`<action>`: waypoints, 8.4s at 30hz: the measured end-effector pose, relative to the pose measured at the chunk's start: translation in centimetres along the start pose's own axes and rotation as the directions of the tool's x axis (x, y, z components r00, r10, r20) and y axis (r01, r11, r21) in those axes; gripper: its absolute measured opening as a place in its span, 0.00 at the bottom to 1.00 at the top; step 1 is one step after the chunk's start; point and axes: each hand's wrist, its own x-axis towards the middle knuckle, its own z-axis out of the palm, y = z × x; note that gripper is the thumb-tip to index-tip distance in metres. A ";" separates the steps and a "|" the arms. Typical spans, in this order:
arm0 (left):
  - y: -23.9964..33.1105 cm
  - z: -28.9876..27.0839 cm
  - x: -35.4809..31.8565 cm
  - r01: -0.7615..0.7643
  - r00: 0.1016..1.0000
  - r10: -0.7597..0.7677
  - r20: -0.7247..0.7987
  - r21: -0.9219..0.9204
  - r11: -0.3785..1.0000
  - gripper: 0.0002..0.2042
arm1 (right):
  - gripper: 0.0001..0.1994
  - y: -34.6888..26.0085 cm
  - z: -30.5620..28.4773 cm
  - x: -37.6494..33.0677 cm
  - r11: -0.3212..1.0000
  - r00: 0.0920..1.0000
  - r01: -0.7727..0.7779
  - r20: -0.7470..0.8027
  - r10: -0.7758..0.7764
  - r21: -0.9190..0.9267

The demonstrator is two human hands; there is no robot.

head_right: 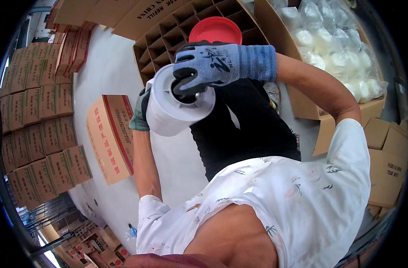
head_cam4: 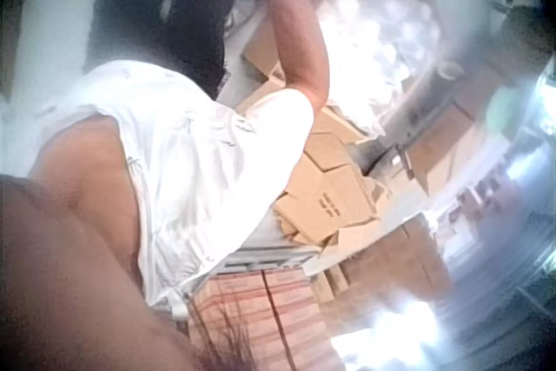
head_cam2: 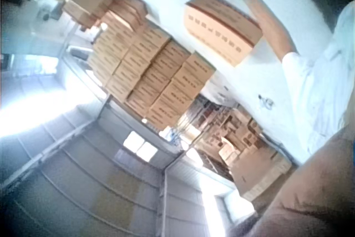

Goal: The person assembles insulated flasks by inserting glass liners into plastic housings, placing a red ring and a cap on each, and then packing the assembled flasks into cardboard boxes.

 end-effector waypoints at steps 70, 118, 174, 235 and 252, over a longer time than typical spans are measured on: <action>4.9 18.9 -12.6 -0.502 0.732 0.682 0.013 0.686 0.526 0.16 | 0.18 9.9 7.8 -26.1 -0.032 -0.038 -0.811 0.002 0.999 0.584; 13.2 9.5 15.6 0.115 0.915 0.332 0.229 -0.937 0.330 0.13 | 0.34 10.3 8.0 -12.6 0.459 0.385 -0.320 -0.329 0.863 0.829; 5.3 14.4 -13.9 -0.756 0.543 0.485 0.685 0.148 0.637 0.17 | 0.26 -21.6 3.7 -17.5 0.605 0.646 -0.739 0.056 0.761 0.298; 7.0 24.6 -16.9 -0.976 0.176 0.713 0.679 0.213 0.037 0.17 | 0.19 -11.5 -2.7 -16.5 -0.150 -0.234 -0.259 0.088 0.968 0.954; 9.0 31.9 5.6 -0.668 0.719 0.598 0.353 0.588 0.456 0.21 | 0.27 34.5 9.7 -38.3 -0.244 -0.674 -0.684 -0.466 0.573 0.688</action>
